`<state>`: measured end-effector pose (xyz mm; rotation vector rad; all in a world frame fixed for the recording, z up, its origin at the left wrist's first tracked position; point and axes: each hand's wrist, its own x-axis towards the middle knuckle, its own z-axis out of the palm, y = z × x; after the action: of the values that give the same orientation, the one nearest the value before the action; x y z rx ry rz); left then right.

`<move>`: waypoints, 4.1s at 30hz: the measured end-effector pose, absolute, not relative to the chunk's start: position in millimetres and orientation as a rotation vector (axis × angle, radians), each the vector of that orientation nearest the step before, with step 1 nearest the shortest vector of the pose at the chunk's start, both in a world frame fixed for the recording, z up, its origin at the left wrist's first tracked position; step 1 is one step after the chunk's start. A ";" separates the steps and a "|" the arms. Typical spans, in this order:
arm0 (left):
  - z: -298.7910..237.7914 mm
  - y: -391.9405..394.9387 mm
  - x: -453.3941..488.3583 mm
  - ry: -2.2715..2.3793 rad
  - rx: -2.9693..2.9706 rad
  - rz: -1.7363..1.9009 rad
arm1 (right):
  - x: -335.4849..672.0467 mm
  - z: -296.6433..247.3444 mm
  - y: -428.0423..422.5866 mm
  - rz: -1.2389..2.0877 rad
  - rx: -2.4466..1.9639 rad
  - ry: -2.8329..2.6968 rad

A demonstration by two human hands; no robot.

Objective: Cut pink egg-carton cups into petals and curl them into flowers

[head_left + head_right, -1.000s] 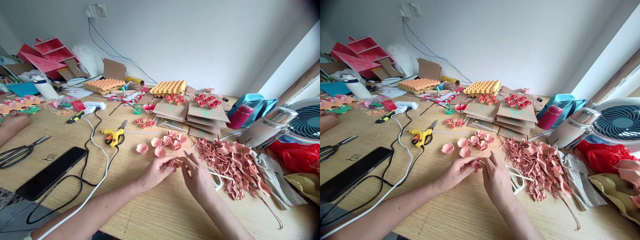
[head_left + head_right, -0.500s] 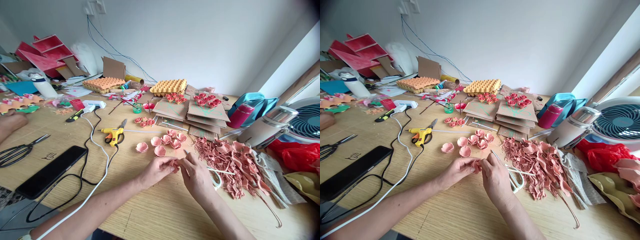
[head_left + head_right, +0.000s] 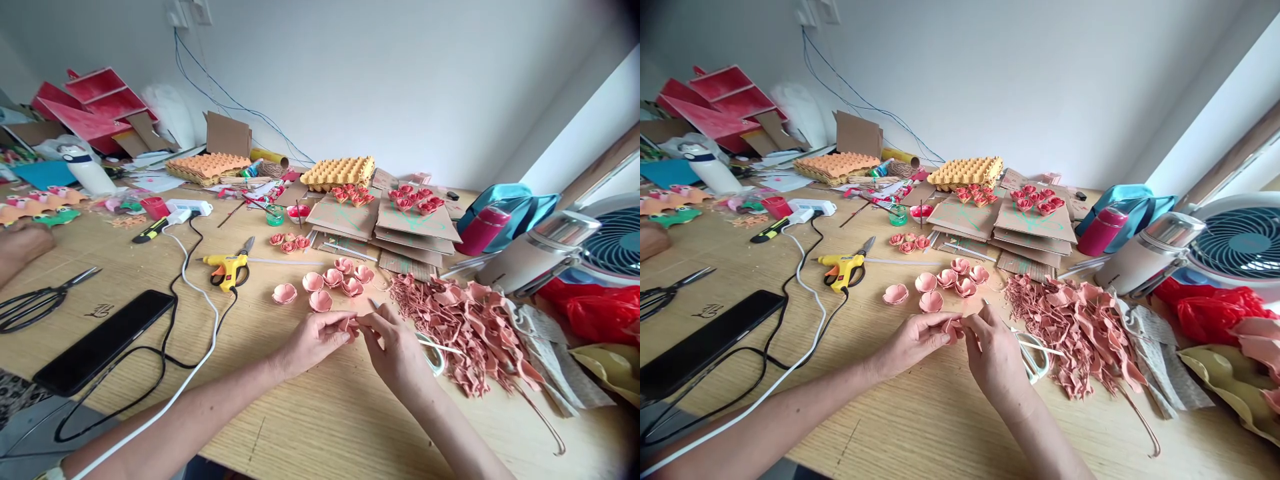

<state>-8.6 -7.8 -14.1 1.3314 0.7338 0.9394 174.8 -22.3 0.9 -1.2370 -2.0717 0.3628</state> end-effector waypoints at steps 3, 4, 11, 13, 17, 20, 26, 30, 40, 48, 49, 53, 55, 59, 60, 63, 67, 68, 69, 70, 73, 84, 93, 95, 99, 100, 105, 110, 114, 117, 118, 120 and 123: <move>-12.1 -8.3 -8.6 0.719 1.329 0.936 | 175.3 1.4 -22.8 0.246 -1.250 -2.145; -11.6 -8.4 -8.8 0.716 1.329 0.934 | 175.4 1.6 -22.9 0.195 -1.261 -2.169; -13.6 -7.8 -9.6 0.745 1.336 0.963 | 175.1 1.4 -21.1 0.343 -1.305 -2.076; -15.2 -7.4 -9.4 0.741 1.331 0.970 | 175.0 0.7 -20.6 0.392 -1.312 -2.054; -15.6 -7.5 -8.9 0.750 1.294 0.960 | 174.9 -0.4 -20.9 0.413 -1.300 -2.053; -13.6 -8.3 -9.1 0.771 1.283 0.954 | 175.2 -1.1 -21.3 0.439 -1.306 -2.049; -6.2 -10.4 -10.2 0.768 1.231 0.927 | 175.1 -0.7 -22.7 0.207 -1.285 -2.164; -2.2 -11.3 -9.8 0.760 1.228 0.947 | 174.0 1.8 -22.6 0.206 -1.266 -2.138; -6.5 -10.7 -10.6 0.791 1.261 0.937 | 174.7 1.7 -20.4 0.387 -1.245 -2.049; -9.7 -7.8 -10.6 0.778 1.222 0.917 | 173.4 -0.1 -21.5 0.240 -1.196 -2.092; -9.3 -7.5 -10.8 0.781 1.219 0.909 | 173.1 0.1 -21.5 0.232 -1.204 -2.095; -6.6 -7.6 -12.0 0.810 1.222 0.899 | 173.7 1.3 -20.7 0.307 -1.275 -2.070; -6.4 -7.7 -12.5 0.826 1.228 0.908 | 175.0 2.5 -20.5 0.357 -1.311 -2.034; -9.4 -6.8 -12.1 0.836 1.196 0.955 | 176.0 6.1 -22.9 0.389 -1.350 -1.965; -10.3 -6.5 -11.5 0.833 1.175 0.968 | 175.6 6.7 -24.0 0.398 -1.342 -1.969; -12.1 -5.9 -9.4 0.813 1.116 0.998 | 173.2 5.9 -26.9 0.428 -1.332 -2.013; -13.8 -6.0 -7.7 0.803 1.155 0.981 | 169.9 1.1 -28.2 0.386 -1.413 -2.063; -14.6 -6.0 -7.6 0.810 1.180 0.968 | 169.3 0.4 -28.2 0.359 -1.432 -2.071; -15.7 -5.9 -7.3 0.818 1.208 0.957 | 168.8 0.1 -28.3 0.326 -1.450 -2.077; -16.9 -6.0 -7.1 0.825 1.241 0.943 | 168.5 0.1 -28.4 0.286 -1.466 -2.081; -20.8 -6.6 -5.8 0.839 1.366 0.926 | 168.7 0.9 -28.4 0.150 -1.485 -2.104; -18.5 -11.4 -12.4 1.054 1.722 1.020 | 177.6 -2.2 -24.6 -0.146 -1.497 -2.207; 3.2 6.3 -43.6 1.497 2.548 0.935 | 183.2 -2.1 -18.5 -0.106 -1.561 -2.154; 1.8 9.6 -47.0 1.569 2.615 0.792 | 182.5 -2.7 -18.5 -0.092 -1.570 -2.148; -4.3 13.3 -48.2 1.589 2.701 0.628 | 181.7 -2.4 -18.8 -0.060 -1.574 -2.135; -5.3 13.8 -47.8 1.582 2.716 0.614 | 181.9 -1.9 -18.9 -0.054 -1.570 -2.133; -8.7 12.7 -43.2 1.397 2.785 0.660 | 183.5 2.4 -20.3 -0.036 -1.528 -2.115; -14.4 4.7 -33.1 1.056 2.971 0.716 | 181.6 6.0 -21.9 0.007 -1.529 -2.080; -15.8 0.5 -30.3 0.931 3.031 0.740 | 179.1 3.9 -22.5 0.048 -1.571 -2.106; -15.5 1.0 -33.2 0.967 2.902 0.749 | 177.9 0.3 -22.3 0.055 -1.574 -2.130; -15.5 1.6 -34.2 0.995 2.833 0.758 | 177.4 -0.8 -22.1 0.056 -1.568 -2.136; -15.8 2.7 -35.4 1.063 2.690 0.780 | 176.2 -2.6 -21.6 0.059 -1.559 -2.148; -16.5 3.9 -34.6 1.141 2.537 0.816 | 173.6 -4.8 -20.6 0.046 -1.556 -2.178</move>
<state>-34.6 3.9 -16.5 2.5371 1.1413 0.8158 173.6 -20.6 -4.8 -1.5560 -2.1778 0.0458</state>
